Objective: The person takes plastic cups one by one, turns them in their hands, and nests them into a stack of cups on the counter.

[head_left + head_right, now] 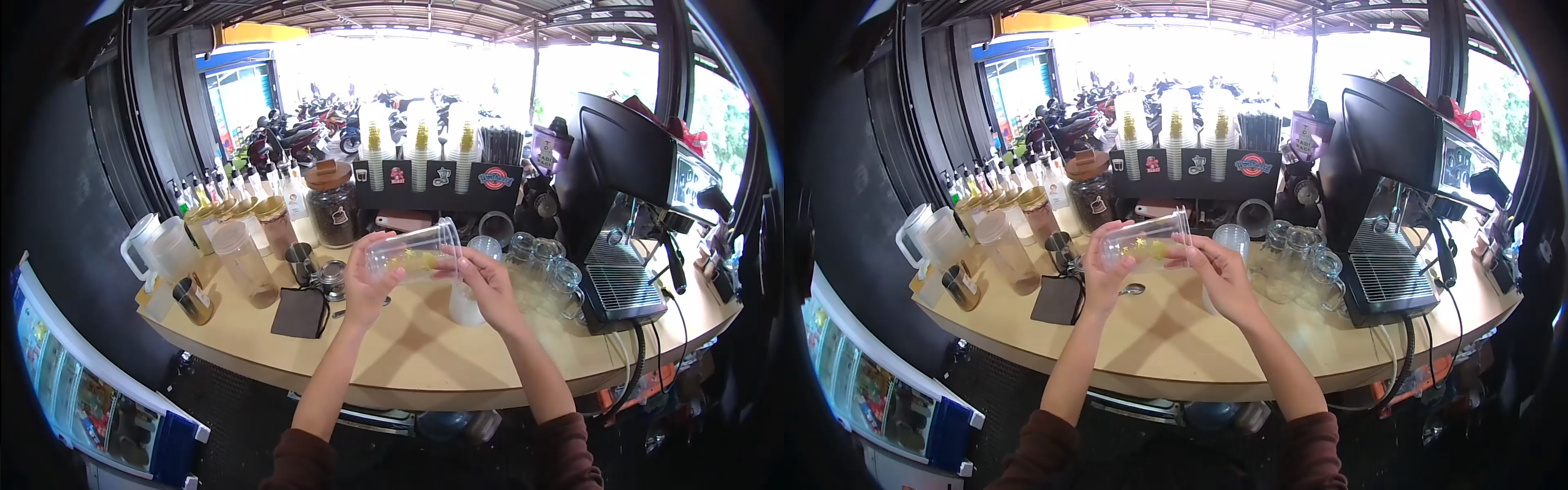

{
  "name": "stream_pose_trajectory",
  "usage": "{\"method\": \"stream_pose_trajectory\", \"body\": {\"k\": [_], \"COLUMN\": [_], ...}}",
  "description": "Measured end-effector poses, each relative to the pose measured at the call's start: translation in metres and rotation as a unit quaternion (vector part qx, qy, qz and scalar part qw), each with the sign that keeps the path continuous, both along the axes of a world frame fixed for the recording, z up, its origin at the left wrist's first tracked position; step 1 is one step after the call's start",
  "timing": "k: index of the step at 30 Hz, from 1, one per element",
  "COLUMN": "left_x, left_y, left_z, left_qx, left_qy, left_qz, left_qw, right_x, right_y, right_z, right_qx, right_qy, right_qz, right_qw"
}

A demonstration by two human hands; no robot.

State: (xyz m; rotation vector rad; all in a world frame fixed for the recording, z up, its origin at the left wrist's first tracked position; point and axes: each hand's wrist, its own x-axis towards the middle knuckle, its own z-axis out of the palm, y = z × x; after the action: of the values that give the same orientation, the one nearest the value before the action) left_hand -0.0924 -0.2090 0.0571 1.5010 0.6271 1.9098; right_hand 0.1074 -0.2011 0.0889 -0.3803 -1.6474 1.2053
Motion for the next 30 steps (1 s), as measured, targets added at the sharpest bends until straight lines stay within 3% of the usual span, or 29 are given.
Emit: {"method": "stream_pose_trajectory", "body": {"k": [14, 16, 19, 20, 22, 25, 30], "left_x": [0.01, 0.007, 0.002, 0.004, 0.011, 0.018, 0.02], "left_y": [0.002, -0.002, -0.004, -0.004, -0.006, -0.005, -0.001], "left_z": [-0.011, -0.007, -0.004, -0.003, -0.003, -0.004, -0.014], "left_qx": [-0.015, -0.017, -0.001, -0.002, -0.007, -0.016, -0.054], "left_qy": [-0.06, -0.077, 0.018, 0.017, 0.049, 0.028, -0.016], "left_qz": [-0.052, -0.094, -0.098, -0.099, -0.084, -0.069, -0.046], "left_qw": [0.997, 0.992, 0.995, 0.995, 0.995, 0.997, 0.997], "right_x": [0.015, 0.03, 0.045, 0.045, 0.04, 0.032, 0.027], "right_y": [-0.006, 0.003, 0.009, 0.009, 0.003, -0.003, -0.002], "right_z": [-0.005, -0.007, -0.01, -0.011, -0.008, 0.002, -0.005], "right_qx": [0.049, 0.226, 0.247, 0.246, 0.015, -0.023, 0.014], "right_qy": [0.038, -0.084, -0.161, -0.162, -0.007, -0.008, -0.005], "right_qz": [-0.049, -0.069, -0.04, -0.041, 0.028, -0.01, -0.016], "right_qw": [0.997, 0.968, 0.955, 0.955, 0.999, 1.0, 1.0]}}
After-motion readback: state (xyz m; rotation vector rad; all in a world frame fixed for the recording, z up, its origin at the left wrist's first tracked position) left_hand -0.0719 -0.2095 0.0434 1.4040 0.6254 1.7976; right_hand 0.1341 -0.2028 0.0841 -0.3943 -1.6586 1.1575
